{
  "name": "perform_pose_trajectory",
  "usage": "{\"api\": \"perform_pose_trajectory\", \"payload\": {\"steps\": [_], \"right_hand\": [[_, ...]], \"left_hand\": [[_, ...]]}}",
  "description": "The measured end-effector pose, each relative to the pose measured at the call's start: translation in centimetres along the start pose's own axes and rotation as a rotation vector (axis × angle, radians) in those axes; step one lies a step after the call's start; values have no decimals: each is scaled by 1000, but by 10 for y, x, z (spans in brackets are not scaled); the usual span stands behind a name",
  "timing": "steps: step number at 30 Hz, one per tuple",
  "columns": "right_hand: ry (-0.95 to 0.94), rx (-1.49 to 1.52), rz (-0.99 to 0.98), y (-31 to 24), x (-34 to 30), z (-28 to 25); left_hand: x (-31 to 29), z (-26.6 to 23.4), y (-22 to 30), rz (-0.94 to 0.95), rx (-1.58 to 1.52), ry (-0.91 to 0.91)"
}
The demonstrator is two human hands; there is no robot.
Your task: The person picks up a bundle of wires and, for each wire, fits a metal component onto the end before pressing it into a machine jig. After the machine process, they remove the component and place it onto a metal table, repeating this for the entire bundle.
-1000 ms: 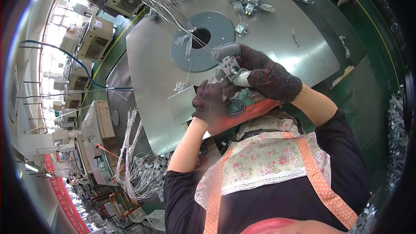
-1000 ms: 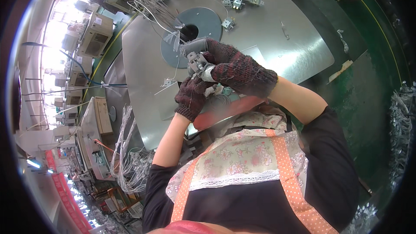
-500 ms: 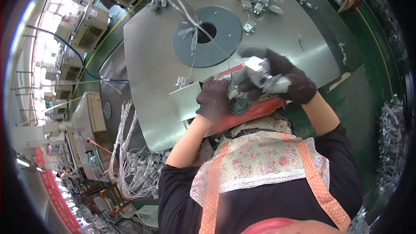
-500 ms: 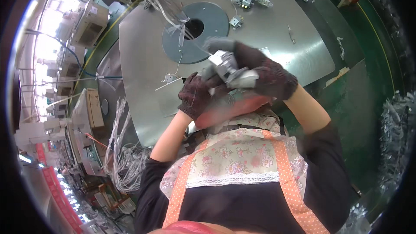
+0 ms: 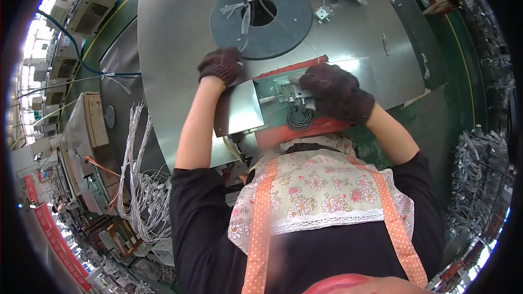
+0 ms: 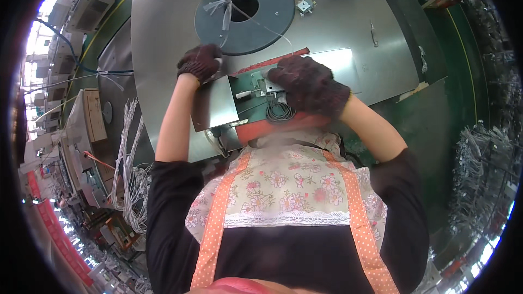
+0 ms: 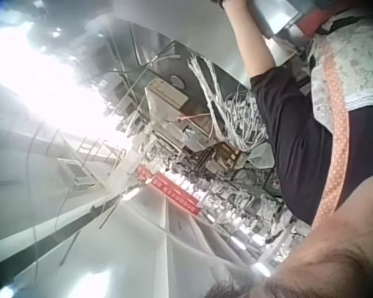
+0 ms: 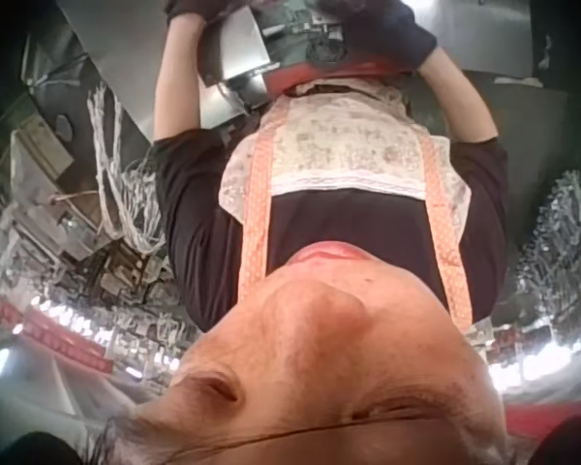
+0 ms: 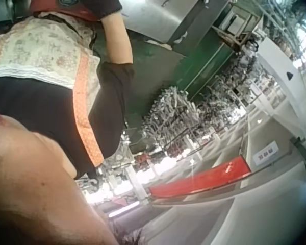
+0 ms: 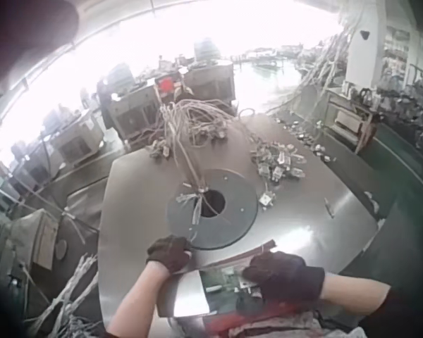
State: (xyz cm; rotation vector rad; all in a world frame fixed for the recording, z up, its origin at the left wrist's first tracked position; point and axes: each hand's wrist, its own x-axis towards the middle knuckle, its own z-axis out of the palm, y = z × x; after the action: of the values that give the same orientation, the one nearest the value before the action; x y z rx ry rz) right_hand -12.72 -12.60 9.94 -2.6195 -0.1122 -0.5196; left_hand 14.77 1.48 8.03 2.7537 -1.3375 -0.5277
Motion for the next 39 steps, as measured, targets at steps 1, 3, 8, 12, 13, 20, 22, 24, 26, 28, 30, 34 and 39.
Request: {"api": "perform_pose_trajectory", "payload": {"steps": [1,3,8,12,13,20,22,24,26,28,30,34,39], "right_hand": [[-8,-2,6,0,3,9],[-265,-204,53,1,9,27],[-288,-257,65,-6,27,33],[-209,-370,158,-15,17,43],[-215,-372,153,-9,13,50],[-31,-156,169,-11,-1,66],[-38,2,260,-22,1,57],[-60,-4,153,-6,-10,66],[-130,-13,94,3,-9,68],[-15,165,77,17,-3,57],[-290,434,93,24,12,18],[21,389,99,85,33,-5],[87,-352,235,203,33,31]], "left_hand": [[3,10,-16,-21,111,16],[4,18,-37,-35,220,22],[-14,20,-48,101,87,96],[-40,13,-26,153,-58,365],[-44,16,-22,272,-54,608],[-81,44,35,590,-42,528],[-73,52,57,659,44,280],[-63,102,62,570,42,280],[-58,110,72,501,40,272],[-73,85,82,610,45,376],[-84,80,76,644,-11,398],[-96,67,88,557,17,502],[-93,59,100,568,75,431]]}}
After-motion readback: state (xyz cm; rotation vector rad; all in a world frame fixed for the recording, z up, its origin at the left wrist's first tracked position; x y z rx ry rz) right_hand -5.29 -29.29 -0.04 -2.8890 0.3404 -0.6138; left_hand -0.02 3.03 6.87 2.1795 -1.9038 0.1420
